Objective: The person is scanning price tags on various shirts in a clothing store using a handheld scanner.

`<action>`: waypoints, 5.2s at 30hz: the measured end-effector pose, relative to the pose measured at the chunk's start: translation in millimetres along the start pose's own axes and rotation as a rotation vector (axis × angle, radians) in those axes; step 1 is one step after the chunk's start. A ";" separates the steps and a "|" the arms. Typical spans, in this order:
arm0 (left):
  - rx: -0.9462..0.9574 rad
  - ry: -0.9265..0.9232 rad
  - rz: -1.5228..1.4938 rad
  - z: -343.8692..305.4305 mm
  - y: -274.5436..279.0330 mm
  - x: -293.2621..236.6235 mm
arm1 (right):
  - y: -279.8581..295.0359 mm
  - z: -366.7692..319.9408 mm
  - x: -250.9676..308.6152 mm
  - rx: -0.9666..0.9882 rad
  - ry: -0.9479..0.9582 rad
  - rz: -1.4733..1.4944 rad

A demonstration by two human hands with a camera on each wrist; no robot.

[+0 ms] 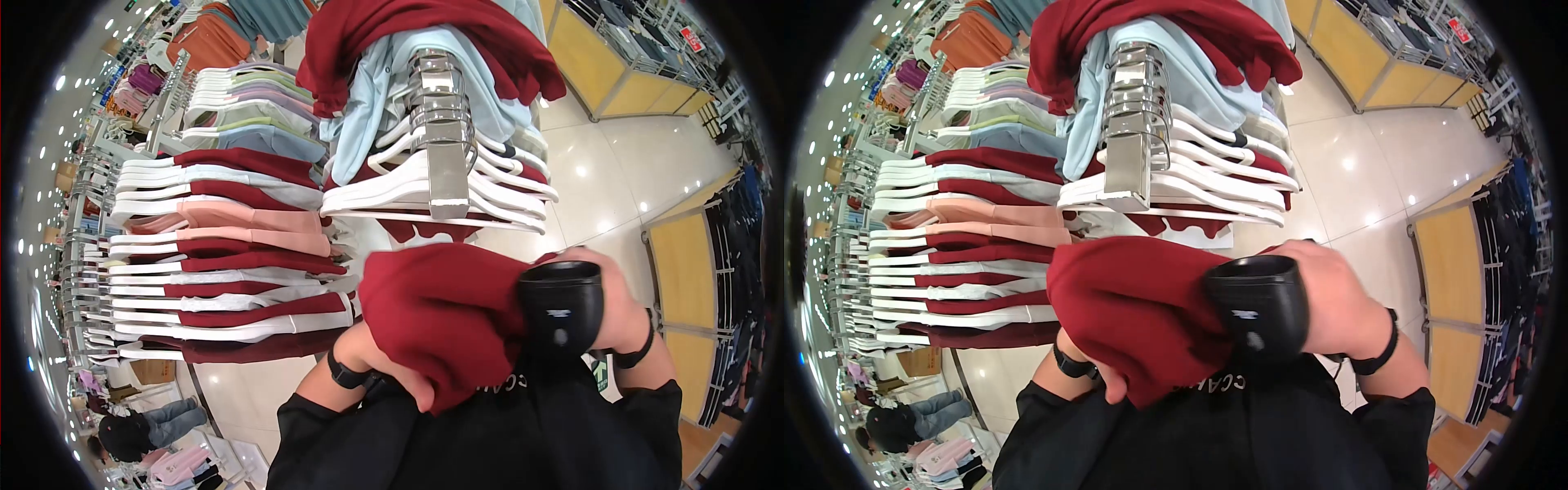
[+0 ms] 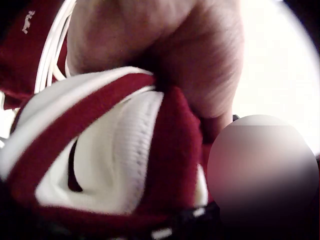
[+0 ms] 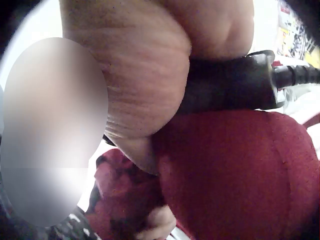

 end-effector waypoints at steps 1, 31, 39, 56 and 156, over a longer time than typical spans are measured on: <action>0.107 0.008 0.183 1.7 -0.8 -6.1 | 10.4 -7.4 0.7 -0.127 -0.057 0.072; -1.115 -0.325 1.545 127.5 184.5 -125.1 | 114.7 155.8 -139.8 -0.668 -0.236 -0.488; -1.060 -0.178 0.522 86.8 195.7 -104.9 | 86.5 128.8 -165.1 -0.635 -0.338 -0.190; -0.979 0.042 1.012 21.2 155.7 -44.9 | -1.1 15.5 -177.1 -0.445 -0.595 0.186; 0.160 -0.508 -0.001 35.4 -29.9 -55.0 | -10.7 -9.2 -23.9 -0.061 -0.143 0.747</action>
Point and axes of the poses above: each hand's wrist, its own z-axis towards the middle knuckle, its own y-axis out of the back of the hand, x = y × z, the point moved 2 cm from there along z, towards the middle knuckle, and after that the axes turned 1 degree about -y, right-handed, at the moved point
